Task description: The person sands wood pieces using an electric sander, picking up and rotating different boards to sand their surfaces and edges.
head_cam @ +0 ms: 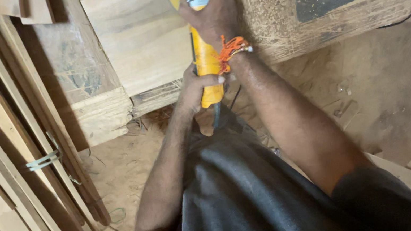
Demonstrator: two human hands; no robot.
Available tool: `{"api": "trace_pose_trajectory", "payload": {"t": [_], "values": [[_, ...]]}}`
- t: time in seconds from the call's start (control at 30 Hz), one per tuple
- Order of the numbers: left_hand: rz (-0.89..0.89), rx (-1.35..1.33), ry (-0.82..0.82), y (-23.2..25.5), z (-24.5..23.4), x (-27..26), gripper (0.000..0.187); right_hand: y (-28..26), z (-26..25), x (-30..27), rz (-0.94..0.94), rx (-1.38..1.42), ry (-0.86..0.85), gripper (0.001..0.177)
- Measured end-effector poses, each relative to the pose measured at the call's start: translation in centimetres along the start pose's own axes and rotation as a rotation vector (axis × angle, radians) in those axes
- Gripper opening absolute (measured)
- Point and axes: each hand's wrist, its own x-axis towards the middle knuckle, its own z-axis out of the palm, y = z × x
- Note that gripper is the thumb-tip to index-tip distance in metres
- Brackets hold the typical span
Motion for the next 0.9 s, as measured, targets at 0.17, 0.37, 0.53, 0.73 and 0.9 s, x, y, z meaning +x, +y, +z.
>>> {"api": "trace_pose_trajectory", "payload": {"t": [0.17, 0.37, 0.53, 0.73, 0.9], "values": [[-0.033, 0.095, -0.006, -0.9, 2.0, 0.9, 0.06, 2.5, -2.5, -0.3, -0.038, -0.048, 0.026, 0.055], [-0.135, 0.21, 0.003, -2.9, 3.3, 0.0, 0.054, 4.8, -4.4, -3.3, -0.049, -0.105, 0.051, 0.06], [-0.019, 0.06, -0.032, -5.9, 2.6, -2.7, 0.054, 3.3, -4.8, -6.2, -0.037, -0.045, -0.047, 0.063], [0.059, -0.093, 0.074, -5.8, -2.8, -6.7, 0.048, -3.6, 1.9, -7.1, -0.108, 0.042, -0.13, 0.073], [0.124, -0.199, 0.144, -6.3, -7.7, -10.7, 0.043, -10.2, 6.4, -9.2, -0.043, 0.15, -0.274, 0.07]]}}
